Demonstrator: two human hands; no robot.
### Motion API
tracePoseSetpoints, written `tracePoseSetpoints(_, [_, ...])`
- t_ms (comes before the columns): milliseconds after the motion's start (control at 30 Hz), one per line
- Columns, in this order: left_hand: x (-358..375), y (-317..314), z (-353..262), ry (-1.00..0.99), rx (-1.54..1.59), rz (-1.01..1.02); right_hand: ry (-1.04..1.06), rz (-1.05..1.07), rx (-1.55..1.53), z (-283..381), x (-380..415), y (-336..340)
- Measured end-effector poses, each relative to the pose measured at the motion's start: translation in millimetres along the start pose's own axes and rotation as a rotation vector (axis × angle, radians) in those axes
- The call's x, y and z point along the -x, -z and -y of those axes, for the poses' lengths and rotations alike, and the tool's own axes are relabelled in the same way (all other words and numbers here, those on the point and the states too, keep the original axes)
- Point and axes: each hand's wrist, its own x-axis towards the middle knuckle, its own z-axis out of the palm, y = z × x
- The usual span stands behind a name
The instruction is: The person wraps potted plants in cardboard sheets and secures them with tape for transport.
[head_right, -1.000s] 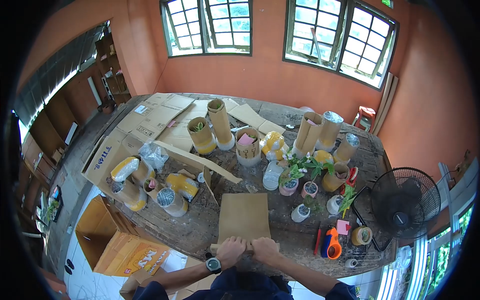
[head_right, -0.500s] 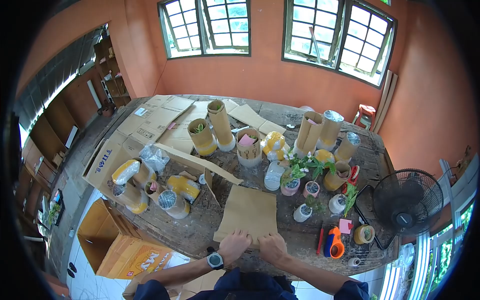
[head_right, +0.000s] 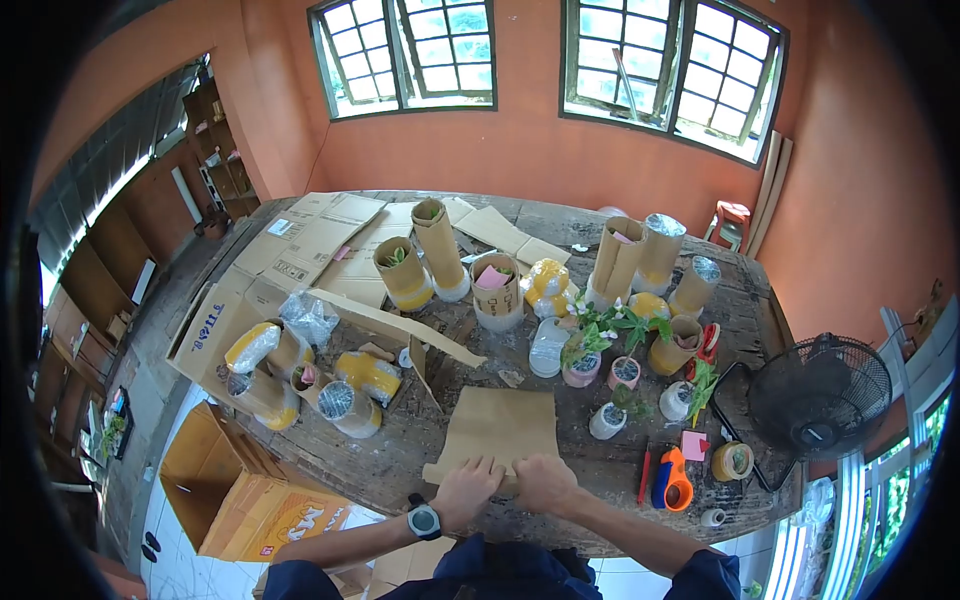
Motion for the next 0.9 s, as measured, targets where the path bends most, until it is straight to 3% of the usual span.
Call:
tracePoseSetpoints(33, [1,-1,-1,-0.022,-0.044,-0.075,0.047,0.074,-0.029,-2,-5,6])
tracePoseSetpoints(100, [4,-3,0,-0.012,0.010,0.027,0.134,0.226,-0.092,-8,-9,9])
tracePoseSetpoints(200, [6,-10,3,0.065,0.109,0.155,0.173,0.051,-0.275,-11,-8,-7])
tracePoseSetpoints(300, [-3,-12,11,0.135,0.201,0.247,0.275,-0.455,0.197,1,-6,-28])
tracePoseSetpoints(333, [-4,-12,12,0.149,0.228,0.280,0.241,-0.429,0.122,-3,-6,-34])
tracePoseSetpoints(400, [-1,-10,8,0.086,0.113,0.094,0.182,-0.380,-0.034,-10,-11,-44])
tracePoseSetpoints(433, [1,-8,5,0.057,0.058,0.003,0.115,-0.185,-0.079,-3,-12,-29])
tracePoseSetpoints(500, [-1,-3,3,0.054,-0.001,0.003,-0.023,0.204,-0.165,6,-13,4])
tracePoseSetpoints(600, [-3,-12,8,0.070,-0.026,0.040,0.039,0.012,-0.255,6,-7,2])
tracePoseSetpoints(700, [-9,-10,13,0.128,0.099,0.163,0.268,-0.585,0.201,6,-7,-27])
tracePoseSetpoints(733, [-11,-5,13,0.149,0.161,0.217,0.234,-0.544,0.176,2,-7,-29])
tracePoseSetpoints(800, [-8,-5,6,0.130,0.189,0.076,0.176,-0.460,0.119,0,-8,-28])
tracePoseSetpoints(900, [-3,-1,1,0.085,0.081,0.013,-0.003,-0.046,-0.092,3,-10,-8])
